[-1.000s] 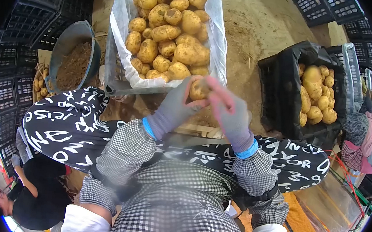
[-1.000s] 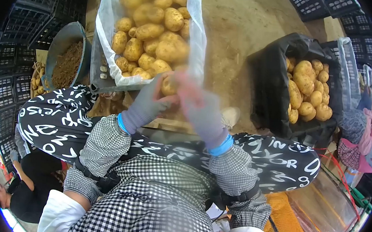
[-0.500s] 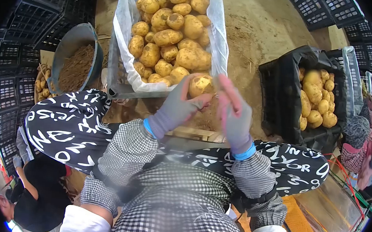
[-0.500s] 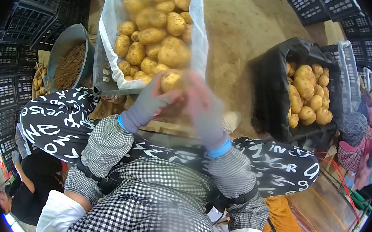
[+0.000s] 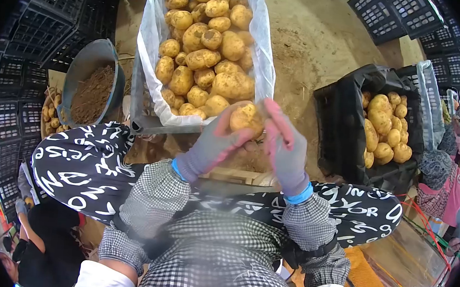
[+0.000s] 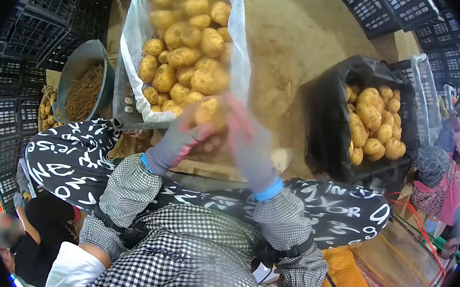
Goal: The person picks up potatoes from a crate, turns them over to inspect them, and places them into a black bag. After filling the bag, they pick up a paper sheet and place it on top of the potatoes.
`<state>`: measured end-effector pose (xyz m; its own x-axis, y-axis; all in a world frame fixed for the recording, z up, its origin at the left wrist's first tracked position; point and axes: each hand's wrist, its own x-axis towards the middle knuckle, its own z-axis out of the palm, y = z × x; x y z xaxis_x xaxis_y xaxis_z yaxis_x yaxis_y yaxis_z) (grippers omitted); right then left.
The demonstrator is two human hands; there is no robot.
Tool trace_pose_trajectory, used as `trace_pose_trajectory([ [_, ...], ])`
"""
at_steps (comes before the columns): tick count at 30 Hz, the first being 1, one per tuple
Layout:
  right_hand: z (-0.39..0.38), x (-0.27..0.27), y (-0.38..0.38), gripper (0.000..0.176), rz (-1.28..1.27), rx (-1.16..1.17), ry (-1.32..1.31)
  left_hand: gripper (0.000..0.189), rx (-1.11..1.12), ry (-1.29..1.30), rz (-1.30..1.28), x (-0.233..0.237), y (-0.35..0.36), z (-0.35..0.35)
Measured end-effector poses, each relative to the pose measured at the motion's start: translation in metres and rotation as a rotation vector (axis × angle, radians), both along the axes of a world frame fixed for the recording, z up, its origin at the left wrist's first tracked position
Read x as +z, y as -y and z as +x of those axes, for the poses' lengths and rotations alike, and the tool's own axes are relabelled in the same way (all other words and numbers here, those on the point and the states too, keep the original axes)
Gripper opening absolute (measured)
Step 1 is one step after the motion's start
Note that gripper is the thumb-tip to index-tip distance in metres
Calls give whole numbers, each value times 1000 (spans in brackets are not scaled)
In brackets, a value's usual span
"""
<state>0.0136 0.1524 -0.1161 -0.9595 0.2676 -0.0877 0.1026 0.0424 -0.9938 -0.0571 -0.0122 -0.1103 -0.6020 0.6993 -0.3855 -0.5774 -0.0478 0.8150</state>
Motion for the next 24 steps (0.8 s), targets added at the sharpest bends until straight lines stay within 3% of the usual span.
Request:
trace_pose_trajectory([
  [5, 4, -8, 4, 38, 182, 54, -127, 71, 3, 4, -49, -2, -1, 1],
  [10, 0, 5, -3, 37, -34, -76, 43, 67, -15, -117, -29, 3, -3, 2],
  [15, 6, 0, -4, 38, -7, -24, -10, 61, 152, 202, 166, 1, -8, 1],
  [19, 5, -3, 0, 37, -10, -37, -41, 49, 286, 478, 5, 27, -20, 2],
  [21, 8, 2, 5, 35, 10, -1, -38, 47, 142, 202, -57, -12, -8, 5],
  [23, 11, 3, 6, 33, 83, 45, -101, 46, 80, 268, 53, -26, -2, 9],
  [24, 10, 4, 6, 32, 133, 70, -153, 45, 88, 467, 195, -24, -1, 9],
])
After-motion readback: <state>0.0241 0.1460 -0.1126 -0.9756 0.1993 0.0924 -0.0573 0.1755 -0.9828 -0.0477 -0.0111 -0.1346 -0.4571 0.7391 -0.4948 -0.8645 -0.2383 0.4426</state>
